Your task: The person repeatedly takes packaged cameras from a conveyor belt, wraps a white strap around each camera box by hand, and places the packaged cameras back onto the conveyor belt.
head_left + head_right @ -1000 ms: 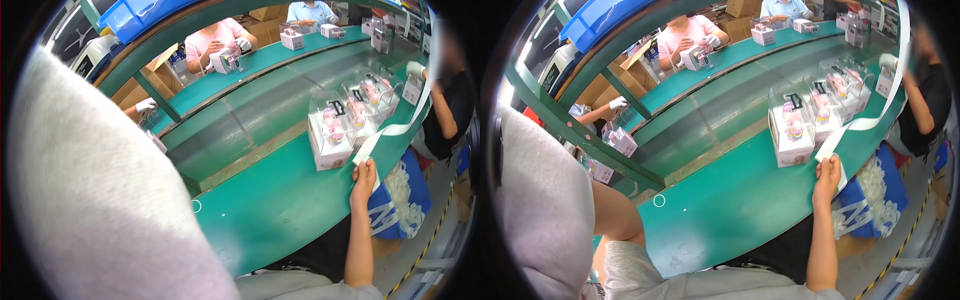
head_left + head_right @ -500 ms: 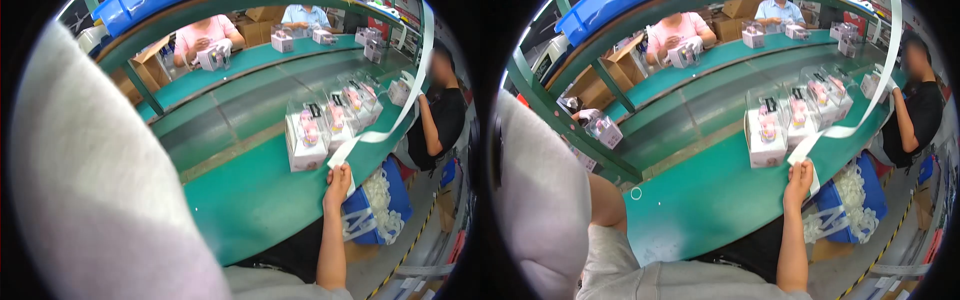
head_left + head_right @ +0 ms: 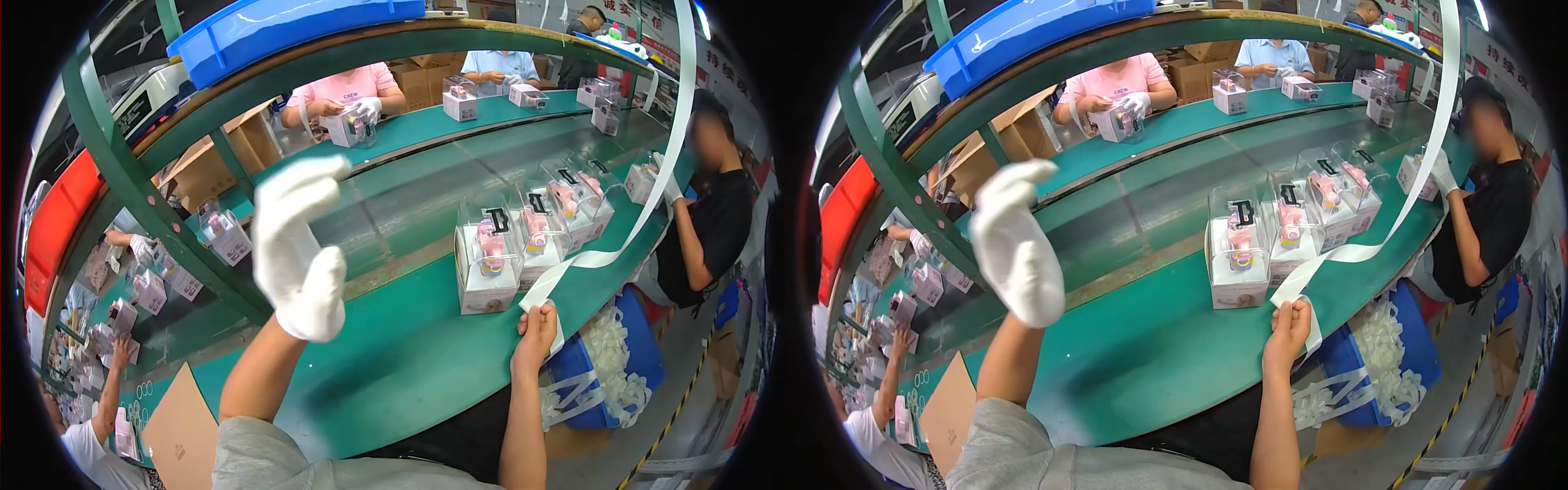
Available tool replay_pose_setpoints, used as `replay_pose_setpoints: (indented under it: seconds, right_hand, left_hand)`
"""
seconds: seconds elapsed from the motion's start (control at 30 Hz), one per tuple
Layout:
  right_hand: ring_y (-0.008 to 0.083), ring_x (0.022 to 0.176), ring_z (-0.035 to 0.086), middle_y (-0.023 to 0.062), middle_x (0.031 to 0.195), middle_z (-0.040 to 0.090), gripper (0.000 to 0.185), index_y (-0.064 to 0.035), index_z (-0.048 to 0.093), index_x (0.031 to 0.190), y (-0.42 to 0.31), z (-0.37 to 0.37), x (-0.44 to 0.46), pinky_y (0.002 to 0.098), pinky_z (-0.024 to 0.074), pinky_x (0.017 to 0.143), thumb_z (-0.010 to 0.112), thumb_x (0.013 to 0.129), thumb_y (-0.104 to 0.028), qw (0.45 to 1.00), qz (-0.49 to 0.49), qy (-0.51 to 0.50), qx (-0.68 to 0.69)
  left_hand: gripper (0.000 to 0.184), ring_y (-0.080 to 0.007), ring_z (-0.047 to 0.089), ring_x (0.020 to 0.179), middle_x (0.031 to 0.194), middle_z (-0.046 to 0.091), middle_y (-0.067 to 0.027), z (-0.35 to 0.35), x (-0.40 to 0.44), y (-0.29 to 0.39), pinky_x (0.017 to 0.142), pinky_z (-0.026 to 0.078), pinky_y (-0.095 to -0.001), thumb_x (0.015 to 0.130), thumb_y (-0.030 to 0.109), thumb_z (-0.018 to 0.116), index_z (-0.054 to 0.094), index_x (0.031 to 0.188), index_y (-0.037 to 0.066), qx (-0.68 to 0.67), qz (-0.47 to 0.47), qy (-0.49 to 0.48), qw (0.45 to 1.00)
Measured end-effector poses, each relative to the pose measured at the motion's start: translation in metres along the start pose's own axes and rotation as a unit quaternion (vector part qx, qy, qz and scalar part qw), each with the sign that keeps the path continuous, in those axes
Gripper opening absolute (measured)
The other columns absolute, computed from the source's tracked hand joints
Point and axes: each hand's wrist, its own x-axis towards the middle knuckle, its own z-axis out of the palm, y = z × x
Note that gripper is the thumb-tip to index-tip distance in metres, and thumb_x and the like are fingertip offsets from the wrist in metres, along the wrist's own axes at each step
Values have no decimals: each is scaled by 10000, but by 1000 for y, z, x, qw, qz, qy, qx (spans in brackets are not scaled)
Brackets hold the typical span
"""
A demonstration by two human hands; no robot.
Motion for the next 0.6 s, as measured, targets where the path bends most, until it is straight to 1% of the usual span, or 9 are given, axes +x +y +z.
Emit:
replay_pose_setpoints:
  seconds: [0.03,0.1,0.13,0.2,0.27,0.3,0.43,0.5,0.6]
  right_hand:
    - [62,658,426,-8,775,519,84,-90,508,1009,-1,0,0,204,354,607,519,1063,-154,1000,0,-1,4]
    - [63,679,429,-8,786,520,82,-83,513,1029,-1,0,-2,206,355,620,522,1063,-156,1000,6,-7,11]
    - [63,680,430,-7,787,521,81,-83,511,1031,0,0,-1,207,357,623,522,1064,-156,1000,10,-4,13]
    - [63,682,431,-7,788,522,80,-84,509,1033,3,0,1,207,359,625,521,1066,-156,999,27,-15,19]
    - [64,659,430,-9,787,508,64,-97,502,1024,5,0,1,199,363,611,519,1065,-145,999,1,-3,40]
    - [64,659,430,-9,787,508,64,-97,502,1024,4,1,0,199,363,611,519,1065,-145,999,8,-10,40]
    - [68,698,436,-8,784,502,70,-88,497,1023,0,2,0,208,369,654,515,1067,-140,999,4,-4,34]
    - [70,699,435,-10,786,498,70,-88,496,1022,1,2,-1,208,369,658,514,1067,-138,999,9,-6,35]
    - [73,703,434,-13,789,487,70,-88,492,1018,2,2,0,208,368,670,510,1068,-134,999,8,-9,41]
  left_hand:
    - [472,-329,567,1211,1341,572,-208,-5,-24,-5,1089,433,-486,915,107,565,534,1378,20,4,2,0,1000]
    - [432,-353,532,1264,1402,535,-207,-23,-71,-15,1106,423,-466,916,171,579,568,1314,2,73,-202,-6,977]
    - [432,-353,532,1264,1402,535,-207,-31,-89,-27,1106,423,-466,916,171,579,568,1314,2,83,-204,-6,976]
    - [488,-366,506,1304,1449,493,-210,-53,-128,-48,1126,410,-461,911,173,596,536,1362,-5,181,-342,31,922]
    - [548,-379,480,1345,1496,450,-213,-78,-170,-65,1146,397,-457,906,174,613,505,1410,-12,273,-472,71,835]
    - [548,-379,480,1345,1496,450,-213,-90,-192,-75,1146,397,-457,906,174,613,505,1410,-12,281,-477,70,830]
    - [684,-407,413,1412,1593,334,-220,-129,-261,-127,1175,372,-451,894,231,657,425,1489,-13,516,-564,-11,644]
    - [737,-411,389,1434,1631,288,-213,-125,-262,-153,1181,366,-451,878,272,663,406,1507,-12,488,-624,13,611]
    - [770,-399,383,1444,1640,288,-197,-115,-253,-197,1164,387,-443,870,304,660,398,1523,-10,518,-626,69,578]
